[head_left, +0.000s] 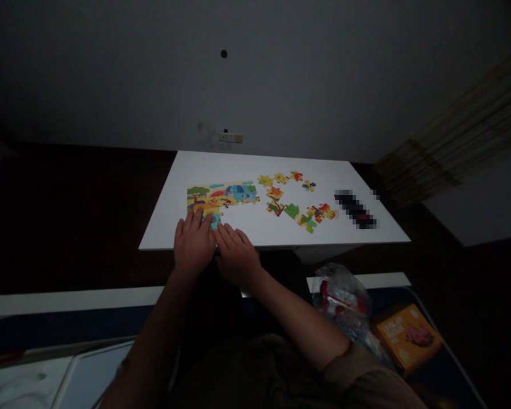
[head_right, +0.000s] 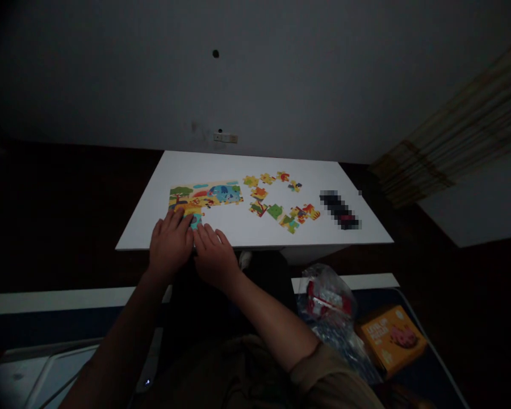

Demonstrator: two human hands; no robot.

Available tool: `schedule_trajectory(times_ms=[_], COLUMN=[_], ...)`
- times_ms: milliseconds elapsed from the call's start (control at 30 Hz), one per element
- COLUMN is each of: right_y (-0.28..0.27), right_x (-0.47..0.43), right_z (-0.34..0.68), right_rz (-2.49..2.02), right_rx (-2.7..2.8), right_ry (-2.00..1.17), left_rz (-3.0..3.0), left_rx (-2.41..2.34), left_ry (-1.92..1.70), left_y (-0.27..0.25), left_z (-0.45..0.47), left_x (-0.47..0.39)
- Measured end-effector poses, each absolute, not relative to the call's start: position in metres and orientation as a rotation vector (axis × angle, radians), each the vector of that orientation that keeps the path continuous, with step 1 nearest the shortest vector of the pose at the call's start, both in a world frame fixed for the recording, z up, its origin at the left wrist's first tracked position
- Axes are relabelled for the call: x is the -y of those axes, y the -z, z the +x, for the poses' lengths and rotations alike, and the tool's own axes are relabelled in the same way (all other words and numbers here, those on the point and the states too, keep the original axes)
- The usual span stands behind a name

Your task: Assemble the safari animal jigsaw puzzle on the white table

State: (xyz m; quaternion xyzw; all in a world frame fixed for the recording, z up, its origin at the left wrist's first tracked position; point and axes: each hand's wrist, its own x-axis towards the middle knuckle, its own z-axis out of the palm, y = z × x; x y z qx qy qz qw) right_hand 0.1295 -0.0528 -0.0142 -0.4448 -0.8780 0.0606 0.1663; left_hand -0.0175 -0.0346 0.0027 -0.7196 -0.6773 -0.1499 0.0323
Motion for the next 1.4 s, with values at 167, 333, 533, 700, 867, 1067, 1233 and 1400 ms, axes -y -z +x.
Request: schedule_trajectory(times_ms=[167, 333, 533, 700, 867, 1067, 1233, 1400], right_y=[0.011, 0.008, 0.008, 0.010, 0.012, 0.010, 0.015, 0.022], right_x=[0.052, 0.054, 0.055, 0.047, 0.036, 0.033, 0.019, 0.007], right_z=[0.143, 0.162, 0.184, 0.241, 0.323, 0.362, 0.367, 0.372], right_rz=[-1.239, -1.233, -1.225, -1.472, -1.833, -2.016, -2.070, -2.070], right_rx=[2.508, 2.486, 2.464, 2.177, 1.801, 1.802, 1.803, 1.862], right_ry=[-0.175, -0.142, -0.135, -0.161, 0.047, 0.065, -0.085, -0.190], left_rz=[-2.234, -2.246, -2.236, -2.233, -2.223, -2.197, -2.202, -2.214], left_rx=[2.074, 2.049, 2.063, 2.069, 2.067, 2.084, 2.075, 2.089], left_ry=[0.347, 0.407, 0.401, 0.392, 0.450, 0.528, 0.591, 0.596], left_y=[0.003, 0.009, 0.008, 0.006, 0.007, 0.010, 0.012, 0.011], left_z=[-0.011, -0.011, -0.007, -0.005, -0.005, -0.005, -0.009, -0.011], left_x=[0.029, 0.027, 0.025, 0.026, 0.026, 0.026, 0.029, 0.033])
